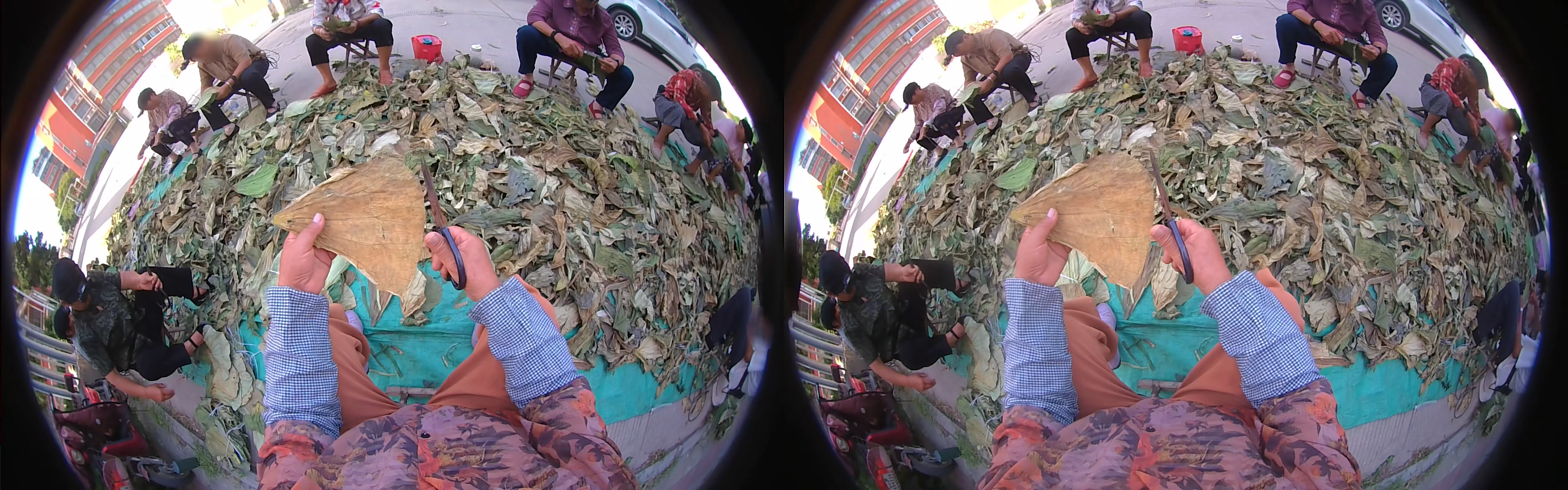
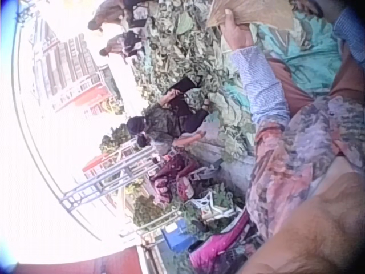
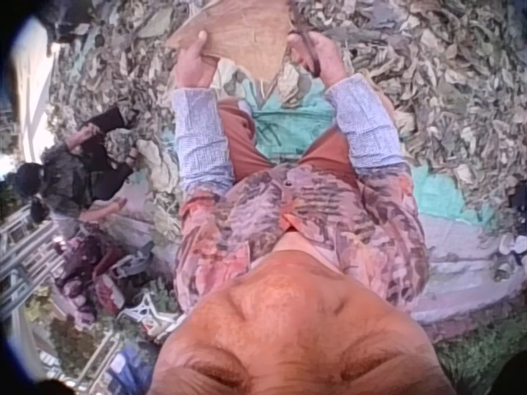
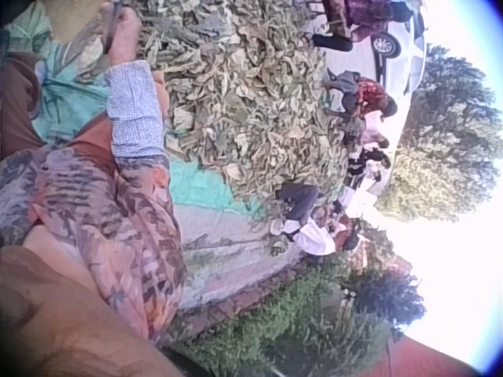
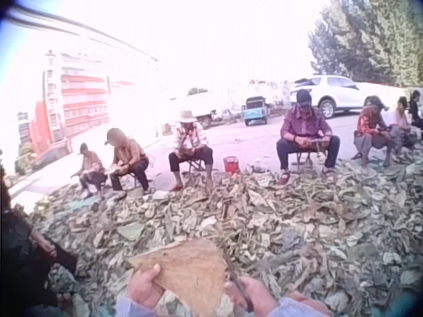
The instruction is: The person sits on a tarp outdoors and uses scissors to trim the edges of large dried leaves, cutting them into smaller pieces. The person repeatedly picks up leaves, trims them, and places the cut pieces back onto the pile.
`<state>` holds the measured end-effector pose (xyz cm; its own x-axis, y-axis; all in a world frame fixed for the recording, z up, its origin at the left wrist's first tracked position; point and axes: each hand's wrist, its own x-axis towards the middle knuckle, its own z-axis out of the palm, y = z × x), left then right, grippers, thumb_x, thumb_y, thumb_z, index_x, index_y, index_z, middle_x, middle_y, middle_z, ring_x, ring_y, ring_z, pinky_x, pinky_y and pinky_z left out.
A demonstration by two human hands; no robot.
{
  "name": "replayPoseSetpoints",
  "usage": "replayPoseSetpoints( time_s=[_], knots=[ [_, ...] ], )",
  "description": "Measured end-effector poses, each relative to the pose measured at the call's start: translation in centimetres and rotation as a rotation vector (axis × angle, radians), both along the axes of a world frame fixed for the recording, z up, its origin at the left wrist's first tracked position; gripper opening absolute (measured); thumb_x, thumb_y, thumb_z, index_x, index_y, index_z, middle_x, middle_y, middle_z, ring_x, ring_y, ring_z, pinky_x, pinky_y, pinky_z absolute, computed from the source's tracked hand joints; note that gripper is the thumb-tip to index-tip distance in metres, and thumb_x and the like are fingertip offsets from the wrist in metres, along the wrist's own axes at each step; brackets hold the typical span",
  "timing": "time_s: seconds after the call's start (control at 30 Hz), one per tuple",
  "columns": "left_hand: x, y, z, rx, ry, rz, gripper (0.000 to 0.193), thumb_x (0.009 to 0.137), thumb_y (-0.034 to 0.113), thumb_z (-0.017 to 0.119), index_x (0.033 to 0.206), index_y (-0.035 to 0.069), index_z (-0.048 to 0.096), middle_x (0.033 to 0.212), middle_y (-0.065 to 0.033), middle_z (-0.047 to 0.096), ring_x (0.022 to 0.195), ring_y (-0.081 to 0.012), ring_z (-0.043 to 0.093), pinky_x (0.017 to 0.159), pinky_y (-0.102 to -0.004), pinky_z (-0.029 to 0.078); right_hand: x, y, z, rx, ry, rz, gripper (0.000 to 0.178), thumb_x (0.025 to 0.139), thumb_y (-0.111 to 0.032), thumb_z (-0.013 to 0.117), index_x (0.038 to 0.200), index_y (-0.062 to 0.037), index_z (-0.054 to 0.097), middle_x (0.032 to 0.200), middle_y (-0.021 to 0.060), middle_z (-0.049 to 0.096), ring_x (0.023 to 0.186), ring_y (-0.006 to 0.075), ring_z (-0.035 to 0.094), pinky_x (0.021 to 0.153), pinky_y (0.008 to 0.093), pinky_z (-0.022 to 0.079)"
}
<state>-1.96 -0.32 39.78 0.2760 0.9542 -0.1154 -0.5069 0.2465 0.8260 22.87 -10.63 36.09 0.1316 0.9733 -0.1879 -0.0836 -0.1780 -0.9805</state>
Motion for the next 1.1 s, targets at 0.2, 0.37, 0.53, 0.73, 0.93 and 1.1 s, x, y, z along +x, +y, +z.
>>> replayPoseSetpoints(
  time_s=[0.2, 0.37, 0.53, 0.73, 0.93, 1.1],
  knots=[
    [-0.8, 1.2, -0.9, 0.004, -0.201, 0.180, 0.035, 0.101, 0.019, 0.051, 0.132, 0.004, 0.048, 0.131, -0.0139, 0.059, 0.121, -0.0306, 0.057, 0.101, -0.0464, 0.049, -0.2, 0.2, -1.1, 0.119, -0.006, 0.027, 0.056, 0.096, -0.056, 0.053, 0.106, -0.0006, 0.058, 0.079, 0.0024, 0.060, 0.069, 0.0091, 0.054, 0.064, 0.0222, 0.044],
    [-1.7, 2.1, -1.3, -0.032, -0.456, 0.263, 0.036, 0.100, 0.022, 0.054, 0.133, 0.007, 0.048, 0.131, -0.0114, 0.058, 0.121, -0.0291, 0.056, 0.101, -0.0478, 0.049, -1.2, -0.1, -2.9, 0.124, -0.027, 0.149, 0.058, 0.099, -0.054, 0.047, 0.114, 0.0018, 0.054, 0.089, 0.0043, 0.059, 0.080, 0.0104, 0.052, 0.076, 0.0255, 0.046],
    [-1.6, 2.0, -1.3, 0.010, -0.509, 0.331, 0.037, 0.100, 0.021, 0.056, 0.133, 0.007, 0.049, 0.132, -0.0117, 0.058, 0.121, -0.0293, 0.056, 0.101, -0.0486, 0.048, -2.8, -0.1, -3.8, 0.113, 0.056, 0.199, 0.046, 0.097, -0.048, 0.058, 0.100, -0.0014, 0.055, 0.084, 0.0000, 0.054, 0.078, 0.0078, 0.052, 0.072, 0.0231, 0.045],
    [-0.6, 1.6, -1.2, 0.061, -0.453, 0.331, 0.039, 0.099, 0.021, 0.056, 0.134, 0.007, 0.047, 0.133, -0.0118, 0.057, 0.121, -0.0292, 0.056, 0.100, -0.0475, 0.050, -3.8, 0.1, -3.6, 0.102, 0.038, 0.270, 0.050, 0.099, -0.048, 0.053, 0.109, 0.0003, 0.054, 0.090, 0.0038, 0.057, 0.083, 0.0101, 0.054, 0.077, 0.0259, 0.047],
    [0.8, 1.1, -1.1, 0.076, -0.413, 0.303, 0.039, 0.099, 0.021, 0.058, 0.134, 0.007, 0.047, 0.132, -0.0112, 0.057, 0.120, -0.0284, 0.057, 0.098, -0.0459, 0.051, -3.9, 0.1, -2.4, 0.038, 0.037, 0.271, 0.055, 0.100, -0.052, 0.047, 0.112, 0.0013, 0.055, 0.090, 0.0062, 0.060, 0.080, 0.0112, 0.055, 0.077, 0.0267, 0.048],
    [1.5, 0.8, -0.9, 0.066, -0.397, 0.303, 0.039, 0.099, 0.021, 0.058, 0.133, 0.007, 0.047, 0.132, -0.0111, 0.057, 0.120, -0.0281, 0.057, 0.098, -0.0454, 0.051, -3.9, 0.1, -2.0, -0.004, 0.076, 0.212, 0.052, 0.100, -0.051, 0.048, 0.107, 0.0006, 0.056, 0.085, 0.0049, 0.059, 0.072, 0.0098, 0.054, 0.070, 0.0258, 0.048]
  ],
)
